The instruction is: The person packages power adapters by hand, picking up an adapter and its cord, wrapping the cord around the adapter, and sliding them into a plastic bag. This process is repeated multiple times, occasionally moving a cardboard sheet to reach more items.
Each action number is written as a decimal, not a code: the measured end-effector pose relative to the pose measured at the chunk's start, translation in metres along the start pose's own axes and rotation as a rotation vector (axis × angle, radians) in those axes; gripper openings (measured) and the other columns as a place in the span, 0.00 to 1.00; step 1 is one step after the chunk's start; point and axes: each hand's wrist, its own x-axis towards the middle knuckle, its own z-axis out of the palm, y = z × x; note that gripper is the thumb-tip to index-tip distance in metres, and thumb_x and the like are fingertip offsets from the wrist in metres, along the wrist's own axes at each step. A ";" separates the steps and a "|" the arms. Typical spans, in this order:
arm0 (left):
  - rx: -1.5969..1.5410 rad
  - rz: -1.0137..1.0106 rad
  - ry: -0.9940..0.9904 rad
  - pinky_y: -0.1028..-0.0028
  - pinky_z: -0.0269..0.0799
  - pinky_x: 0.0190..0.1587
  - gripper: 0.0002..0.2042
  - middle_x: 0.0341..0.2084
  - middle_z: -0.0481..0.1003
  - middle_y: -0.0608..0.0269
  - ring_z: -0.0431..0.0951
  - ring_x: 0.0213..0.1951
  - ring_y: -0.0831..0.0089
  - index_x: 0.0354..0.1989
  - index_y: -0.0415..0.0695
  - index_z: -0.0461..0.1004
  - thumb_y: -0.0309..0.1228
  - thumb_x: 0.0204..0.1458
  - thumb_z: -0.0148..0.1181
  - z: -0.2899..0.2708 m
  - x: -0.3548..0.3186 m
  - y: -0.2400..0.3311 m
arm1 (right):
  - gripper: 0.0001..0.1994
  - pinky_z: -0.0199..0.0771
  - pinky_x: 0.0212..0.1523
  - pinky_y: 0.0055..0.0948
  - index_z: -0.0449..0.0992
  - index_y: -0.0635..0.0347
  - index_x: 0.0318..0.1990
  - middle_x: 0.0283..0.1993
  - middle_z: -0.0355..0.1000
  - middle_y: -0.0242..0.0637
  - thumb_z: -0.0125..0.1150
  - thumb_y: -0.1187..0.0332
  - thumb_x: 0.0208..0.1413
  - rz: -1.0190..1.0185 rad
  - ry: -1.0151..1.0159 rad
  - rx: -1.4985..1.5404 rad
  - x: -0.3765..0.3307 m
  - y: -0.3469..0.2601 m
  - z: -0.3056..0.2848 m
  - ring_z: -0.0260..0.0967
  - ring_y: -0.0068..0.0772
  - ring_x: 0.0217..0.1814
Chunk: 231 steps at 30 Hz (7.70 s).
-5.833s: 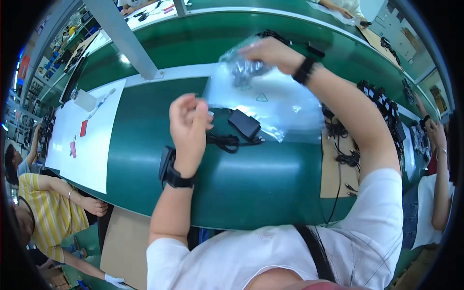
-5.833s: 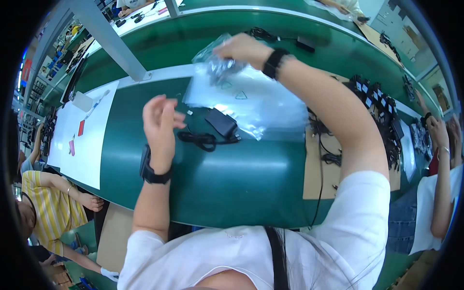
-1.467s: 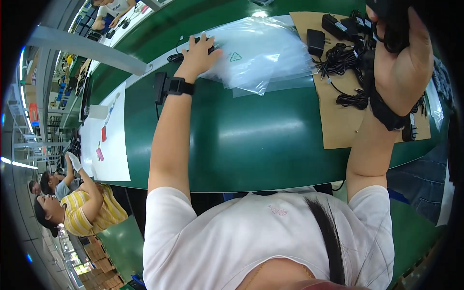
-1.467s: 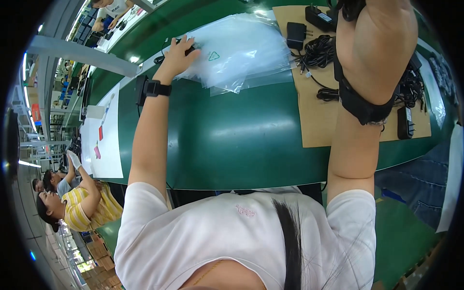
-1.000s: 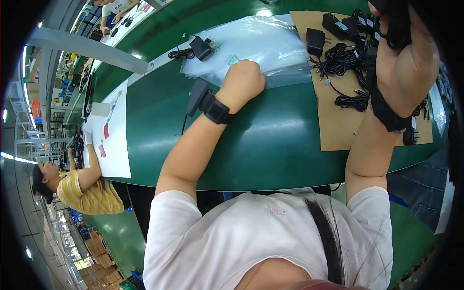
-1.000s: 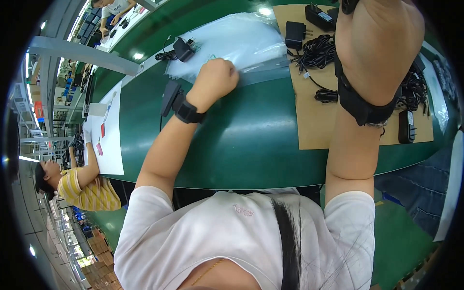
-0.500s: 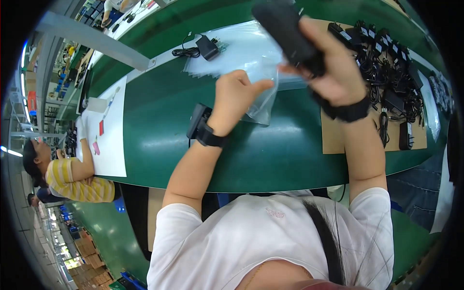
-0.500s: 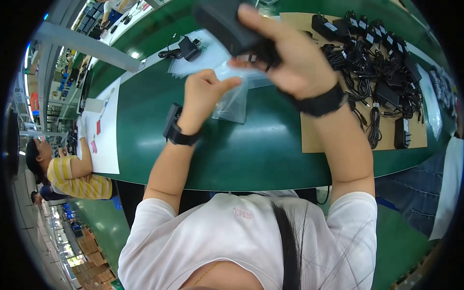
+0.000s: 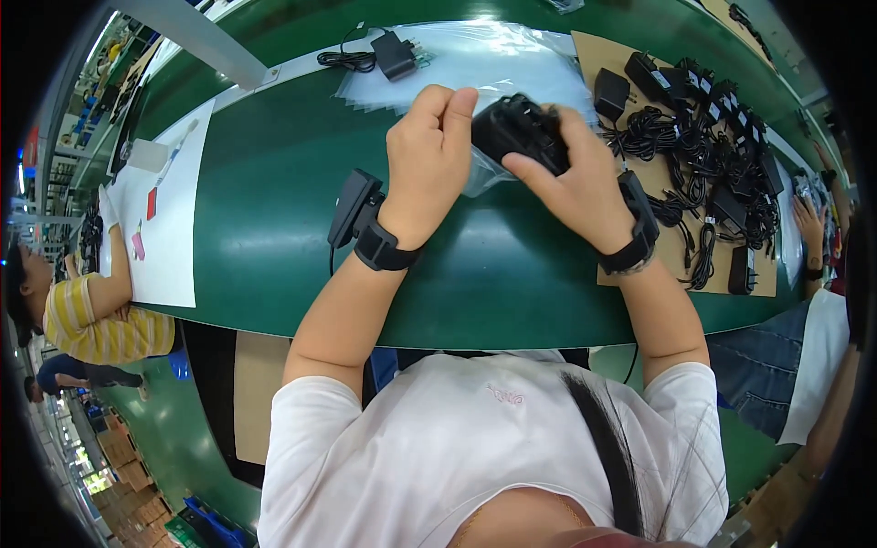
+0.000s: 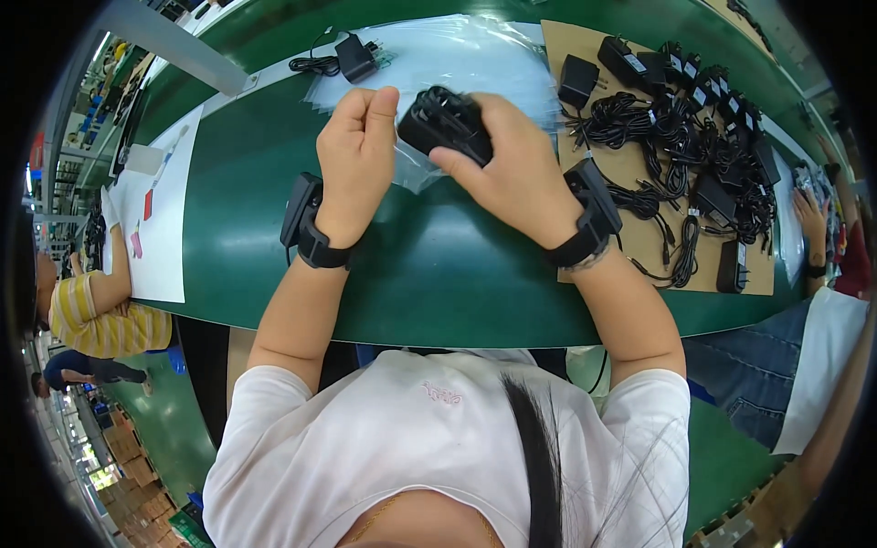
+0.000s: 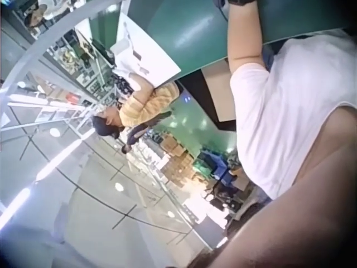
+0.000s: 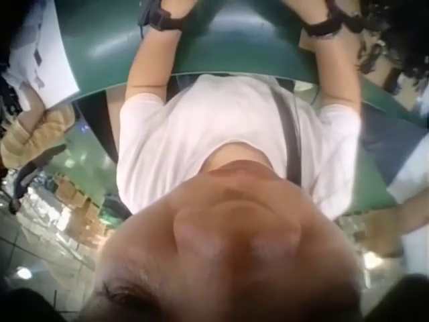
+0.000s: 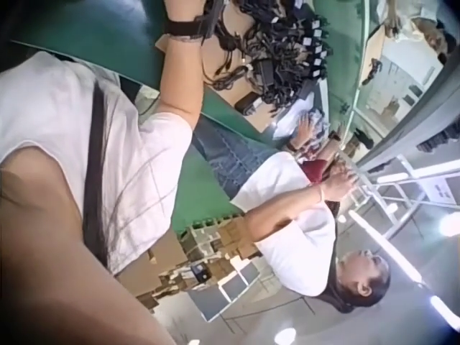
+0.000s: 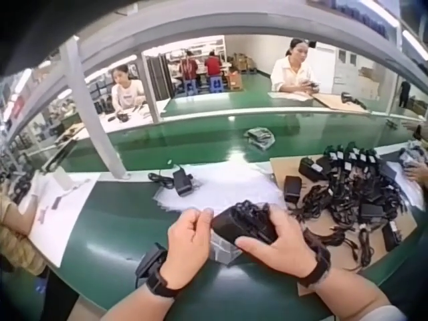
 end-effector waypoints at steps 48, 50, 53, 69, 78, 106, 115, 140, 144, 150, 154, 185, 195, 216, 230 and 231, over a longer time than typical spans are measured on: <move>-0.913 -0.534 -0.244 0.80 0.69 0.39 0.18 0.35 0.72 0.64 0.72 0.36 0.79 0.45 0.36 0.66 0.39 0.54 0.55 -0.020 0.005 -0.019 | 0.28 0.63 0.51 0.25 0.58 0.65 0.58 0.49 0.66 0.38 0.59 0.67 0.51 0.171 -0.206 0.733 0.018 -0.013 0.039 0.62 0.25 0.49; -0.918 -0.477 -0.077 0.81 0.68 0.37 0.18 0.34 0.72 0.65 0.71 0.34 0.81 0.45 0.37 0.65 0.40 0.55 0.52 -0.001 -0.013 -0.015 | 0.25 0.64 0.48 0.26 0.59 0.67 0.57 0.47 0.67 0.39 0.56 0.69 0.53 0.191 -0.028 0.626 0.012 -0.014 0.044 0.63 0.25 0.47; -0.818 -0.398 0.000 0.81 0.67 0.37 0.16 0.35 0.71 0.66 0.69 0.34 0.82 0.46 0.38 0.63 0.38 0.58 0.49 0.016 -0.035 -0.016 | 0.21 0.65 0.45 0.26 0.60 0.68 0.55 0.44 0.67 0.41 0.51 0.69 0.56 0.127 0.052 0.550 0.015 -0.011 0.059 0.64 0.27 0.44; -1.084 -0.758 -0.362 0.72 0.71 0.43 0.18 0.38 0.74 0.60 0.75 0.38 0.71 0.44 0.36 0.70 0.15 0.42 0.58 -0.012 -0.017 -0.024 | 0.18 0.61 0.48 0.26 0.69 0.67 0.50 0.45 0.69 0.44 0.47 0.63 0.59 0.135 -0.224 0.428 0.018 0.024 0.037 0.63 0.32 0.44; -1.168 -0.688 -0.437 0.73 0.72 0.41 0.18 0.36 0.74 0.59 0.75 0.37 0.71 0.43 0.36 0.70 0.14 0.40 0.58 -0.017 -0.020 -0.021 | 0.14 0.62 0.44 0.22 0.72 0.69 0.44 0.39 0.70 0.34 0.54 0.68 0.53 0.397 -0.034 0.603 0.018 0.024 0.046 0.63 0.22 0.41; -1.024 -0.484 0.014 0.75 0.70 0.33 0.14 0.28 0.73 0.63 0.73 0.30 0.74 0.34 0.36 0.71 0.15 0.35 0.61 -0.038 -0.001 -0.019 | 0.18 0.61 0.51 0.29 0.62 0.66 0.51 0.45 0.64 0.39 0.54 0.71 0.53 0.378 0.062 0.792 0.044 0.057 0.020 0.61 0.33 0.48; -1.148 -0.489 -0.007 0.73 0.68 0.46 0.18 0.37 0.72 0.61 0.72 0.41 0.71 0.43 0.39 0.67 0.14 0.41 0.56 -0.035 0.004 -0.020 | 0.39 0.58 0.55 0.49 0.40 0.48 0.66 0.61 0.55 0.39 0.55 0.53 0.52 0.368 -0.311 1.357 0.019 0.039 0.031 0.55 0.38 0.60; -0.579 -0.272 0.039 0.77 0.64 0.37 0.07 0.27 0.73 0.63 0.69 0.32 0.79 0.23 0.36 0.75 0.27 0.45 0.60 -0.023 -0.011 -0.012 | 0.20 0.68 0.37 0.24 0.69 0.70 0.46 0.39 0.72 0.39 0.46 0.57 0.60 0.481 -0.188 0.953 0.023 -0.009 0.035 0.68 0.26 0.35; -0.835 -0.520 -0.050 0.78 0.64 0.35 0.08 0.27 0.73 0.63 0.69 0.31 0.80 0.31 0.35 0.74 0.27 0.46 0.59 -0.029 -0.007 -0.015 | 0.20 0.66 0.48 0.25 0.68 0.68 0.49 0.43 0.72 0.40 0.45 0.59 0.60 0.805 -0.353 1.326 0.024 -0.002 0.034 0.69 0.29 0.44; -0.491 -0.428 -0.004 0.80 0.58 0.23 0.09 0.18 0.63 0.71 0.61 0.21 0.84 0.26 0.38 0.67 0.30 0.48 0.58 -0.026 0.000 -0.032 | 0.14 0.63 0.50 0.21 0.70 0.69 0.48 0.47 0.70 0.36 0.51 0.71 0.56 0.265 -0.182 0.794 0.011 -0.005 0.043 0.65 0.23 0.47; -0.214 -0.209 0.014 0.77 0.55 0.20 0.17 0.13 0.57 0.69 0.56 0.19 0.82 0.17 0.42 0.55 0.30 0.50 0.56 -0.032 0.002 -0.033 | 0.17 0.61 0.51 0.21 0.69 0.66 0.51 0.48 0.69 0.36 0.54 0.75 0.52 0.373 -0.219 1.065 0.014 -0.001 0.040 0.63 0.22 0.48; 0.639 0.171 0.181 0.64 0.65 0.39 0.08 0.29 0.72 0.56 0.70 0.34 0.57 0.32 0.40 0.71 0.28 0.45 0.59 -0.117 0.032 -0.089 | 0.21 0.72 0.34 0.35 0.66 0.58 0.54 0.28 0.71 0.47 0.52 0.61 0.53 0.080 -0.351 -0.567 0.223 0.159 0.013 0.71 0.40 0.28; 0.717 -0.155 0.022 0.57 0.59 0.53 0.41 0.47 0.66 0.39 0.64 0.51 0.46 0.51 0.36 0.65 0.61 0.36 0.58 -0.073 0.136 -0.171 | 0.31 0.59 0.56 0.36 0.57 0.63 0.59 0.56 0.61 0.56 0.51 0.53 0.53 0.258 -0.486 -0.550 0.121 0.134 0.001 0.60 0.52 0.57; 0.657 -0.078 -0.117 0.60 0.61 0.50 0.38 0.44 0.69 0.44 0.65 0.49 0.51 0.45 0.39 0.72 0.61 0.34 0.60 -0.034 0.093 -0.144 | 0.26 0.60 0.53 0.24 0.55 0.66 0.60 0.60 0.58 0.42 0.52 0.66 0.56 0.704 -0.268 0.589 0.110 0.100 0.056 0.60 0.30 0.55; 0.647 -0.158 -0.023 0.63 0.60 0.54 0.36 0.49 0.67 0.45 0.64 0.52 0.53 0.50 0.35 0.66 0.47 0.34 0.68 -0.097 0.082 -0.133 | 0.28 0.67 0.42 0.24 0.60 0.60 0.58 0.47 0.68 0.42 0.58 0.66 0.49 0.261 -0.198 0.168 0.120 0.089 0.063 0.66 0.28 0.42; 0.629 -0.057 -0.009 0.63 0.60 0.53 0.34 0.48 0.67 0.46 0.65 0.52 0.52 0.49 0.35 0.67 0.46 0.36 0.67 -0.098 0.081 -0.127 | 0.26 0.67 0.41 0.25 0.62 0.59 0.57 0.44 0.69 0.42 0.59 0.65 0.49 0.221 -0.249 0.067 0.120 0.081 0.039 0.67 0.28 0.40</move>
